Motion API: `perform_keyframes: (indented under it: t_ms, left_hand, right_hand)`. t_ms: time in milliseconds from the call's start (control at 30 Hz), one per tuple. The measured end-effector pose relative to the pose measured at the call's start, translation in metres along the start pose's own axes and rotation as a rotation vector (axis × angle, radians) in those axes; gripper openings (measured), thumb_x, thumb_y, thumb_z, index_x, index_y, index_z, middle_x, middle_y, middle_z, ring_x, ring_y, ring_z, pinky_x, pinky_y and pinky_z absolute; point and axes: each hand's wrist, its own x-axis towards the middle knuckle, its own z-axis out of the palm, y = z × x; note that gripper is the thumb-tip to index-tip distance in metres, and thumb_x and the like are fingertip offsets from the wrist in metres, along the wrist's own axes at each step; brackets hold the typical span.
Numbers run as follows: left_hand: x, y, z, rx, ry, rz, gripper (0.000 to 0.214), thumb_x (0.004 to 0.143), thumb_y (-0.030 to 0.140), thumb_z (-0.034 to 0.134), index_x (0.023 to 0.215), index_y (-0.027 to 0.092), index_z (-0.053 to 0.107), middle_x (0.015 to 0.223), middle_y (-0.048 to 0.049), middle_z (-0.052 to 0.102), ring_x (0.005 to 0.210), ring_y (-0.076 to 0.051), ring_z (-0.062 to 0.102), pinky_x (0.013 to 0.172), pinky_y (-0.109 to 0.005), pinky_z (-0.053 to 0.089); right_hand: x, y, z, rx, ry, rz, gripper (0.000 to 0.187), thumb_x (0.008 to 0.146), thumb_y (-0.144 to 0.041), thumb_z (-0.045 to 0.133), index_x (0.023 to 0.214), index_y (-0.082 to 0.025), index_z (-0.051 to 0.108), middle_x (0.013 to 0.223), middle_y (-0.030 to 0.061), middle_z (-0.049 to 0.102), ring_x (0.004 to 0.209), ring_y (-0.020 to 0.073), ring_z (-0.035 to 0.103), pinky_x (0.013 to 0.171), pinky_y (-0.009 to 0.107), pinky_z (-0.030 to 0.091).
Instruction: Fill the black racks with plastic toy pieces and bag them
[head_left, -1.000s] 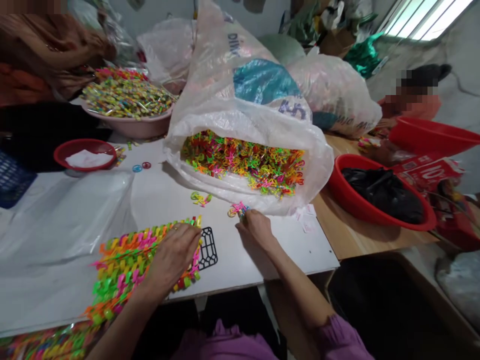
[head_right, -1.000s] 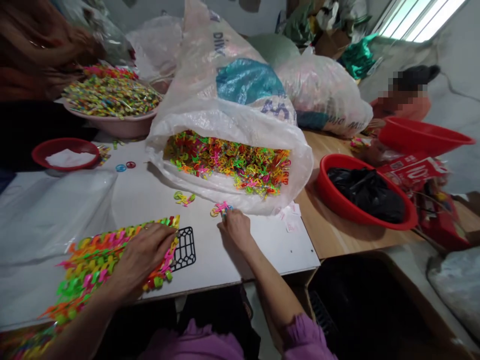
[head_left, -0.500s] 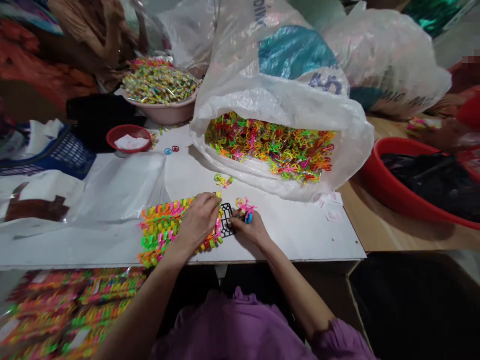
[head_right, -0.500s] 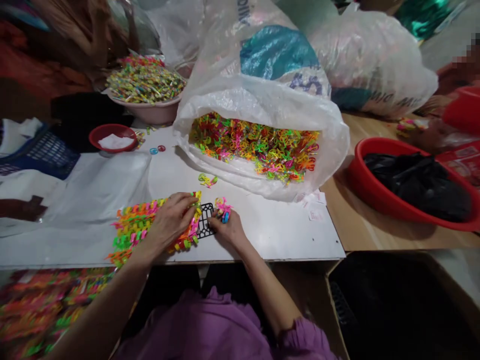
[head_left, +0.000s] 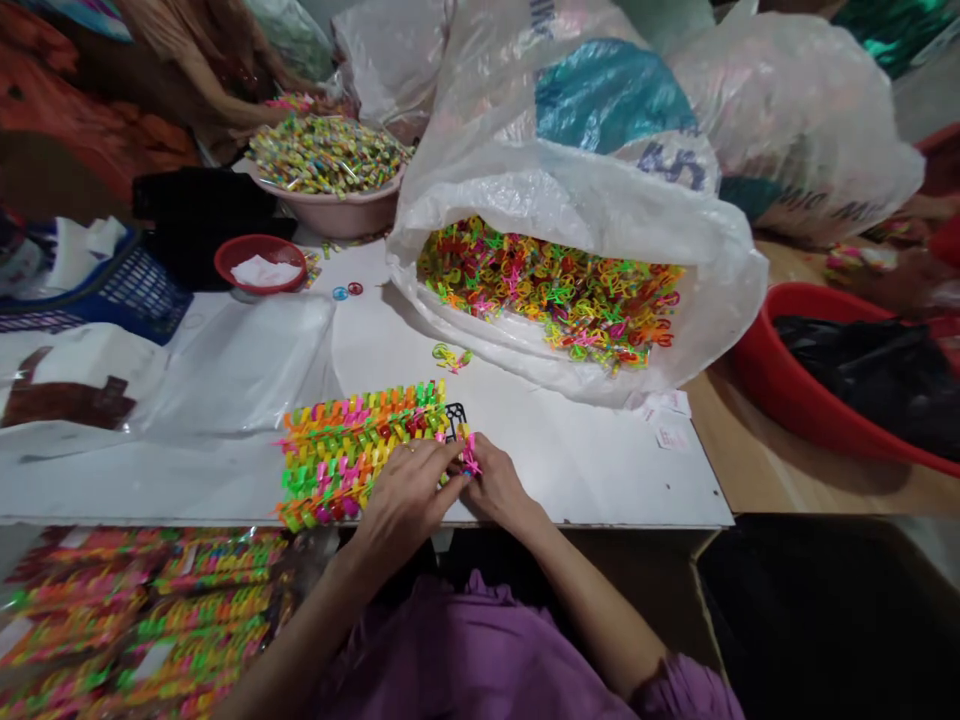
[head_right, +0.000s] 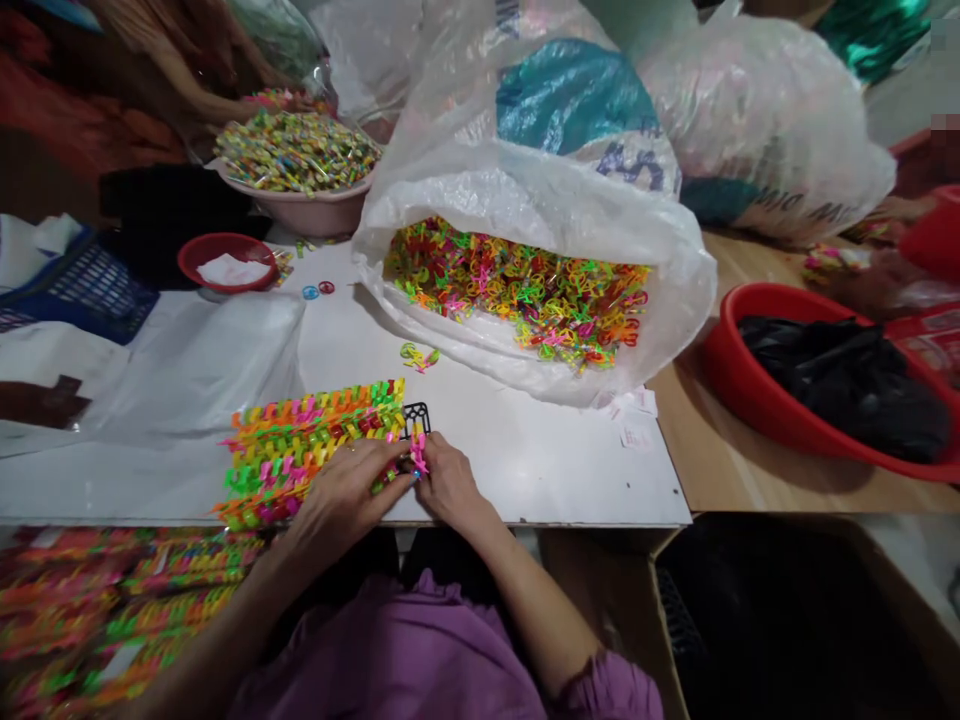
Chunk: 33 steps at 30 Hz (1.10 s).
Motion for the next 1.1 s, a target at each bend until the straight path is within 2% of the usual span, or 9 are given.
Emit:
perform_keyframes:
  t_ms: [133,233,333,400,567,700,867,1000,1100]
  left_hand:
    - [0.006,0.002,-0.001,0.058,-0.020,0.004,0.023,0.089,0.033,0.046,0.106,0.022,0.058,0.086,-0.0027,0.063,0.083,-0.017,0.057,0.077,-0.032,0.039]
    - [0.008,0.006,0.001,0.110,-0.042,0.000,0.020,0.090,0.033,0.045,0.095,0.023,0.062,0.081,-0.0023,0.062,0.081,-0.017,0.056,0.076,-0.033,0.037]
    - [0.007,0.009,0.004,0.134,0.000,-0.042,0.020,0.088,0.031,0.047,0.078,0.018,0.059,0.074,-0.0032,0.059,0.077,-0.018,0.055,0.074,-0.033,0.038]
    - [0.006,0.011,0.005,0.143,0.041,-0.057,0.019,0.087,0.028,0.047,0.074,0.017,0.057,0.072,-0.0036,0.059,0.075,-0.019,0.055,0.073,-0.033,0.039]
    - [0.000,0.011,0.002,0.147,0.066,-0.008,0.019,0.089,0.029,0.046,0.098,0.018,0.059,0.086,-0.0051,0.064,0.085,-0.020,0.058,0.077,-0.034,0.041]
    - [-0.003,0.007,0.001,0.135,0.018,0.051,0.021,0.090,0.022,0.041,0.093,0.018,0.061,0.089,-0.0046,0.066,0.086,-0.018,0.058,0.079,-0.034,0.043]
    - [-0.005,0.001,0.003,0.093,0.115,0.044,0.020,0.089,0.017,0.042,0.095,0.016,0.061,0.087,-0.0043,0.067,0.083,-0.017,0.059,0.078,-0.031,0.045]
    - [-0.011,-0.008,0.010,0.143,0.182,0.152,0.019,0.087,0.015,0.043,0.097,0.017,0.059,0.086,-0.0032,0.067,0.080,-0.017,0.060,0.077,-0.030,0.044]
    - [-0.016,-0.021,0.016,0.203,0.186,0.271,0.021,0.088,0.017,0.041,0.099,0.019,0.059,0.088,-0.0026,0.067,0.082,-0.018,0.060,0.079,-0.031,0.042]
  right_hand:
    - [0.002,-0.002,-0.004,-0.098,-0.059,0.032,0.015,0.081,-0.017,0.040,0.092,-0.018,0.050,0.088,0.0036,0.050,0.075,0.0149,0.050,0.068,0.024,0.041]
    - [0.003,-0.004,-0.004,-0.127,-0.081,0.053,0.014,0.080,-0.016,0.041,0.090,-0.018,0.050,0.089,0.0035,0.050,0.075,0.0146,0.050,0.067,0.024,0.040]
    - [0.003,-0.006,-0.004,-0.127,-0.078,0.053,0.011,0.081,-0.016,0.042,0.088,-0.018,0.050,0.086,0.0027,0.050,0.074,0.0145,0.049,0.065,0.023,0.039]
    - [0.003,-0.007,-0.005,-0.126,-0.072,0.055,0.009,0.081,-0.017,0.042,0.086,-0.018,0.050,0.084,0.0022,0.050,0.072,0.0143,0.049,0.063,0.023,0.038]
    - [0.002,-0.013,-0.008,-0.117,-0.099,0.058,0.011,0.081,-0.015,0.041,0.087,-0.018,0.050,0.083,0.0023,0.051,0.073,0.0142,0.050,0.065,0.023,0.038]
    - [0.006,-0.014,-0.010,-0.213,-0.145,0.050,0.013,0.085,-0.019,0.040,0.092,-0.017,0.051,0.087,0.0044,0.053,0.074,0.0152,0.051,0.062,0.024,0.036]
    - [0.016,-0.012,-0.011,-0.315,-0.213,-0.026,0.016,0.085,-0.019,0.042,0.095,-0.018,0.053,0.089,0.0052,0.057,0.073,0.0156,0.053,0.061,0.024,0.036]
    - [0.012,-0.014,-0.011,-0.301,-0.203,-0.093,0.013,0.083,-0.022,0.046,0.093,-0.018,0.055,0.087,0.0042,0.059,0.075,0.0156,0.054,0.061,0.023,0.037]
    - [0.010,0.001,-0.032,-0.231,-0.176,-0.127,0.015,0.086,-0.026,0.047,0.096,-0.020,0.056,0.088,0.0021,0.059,0.075,0.0134,0.054,0.063,0.021,0.038]
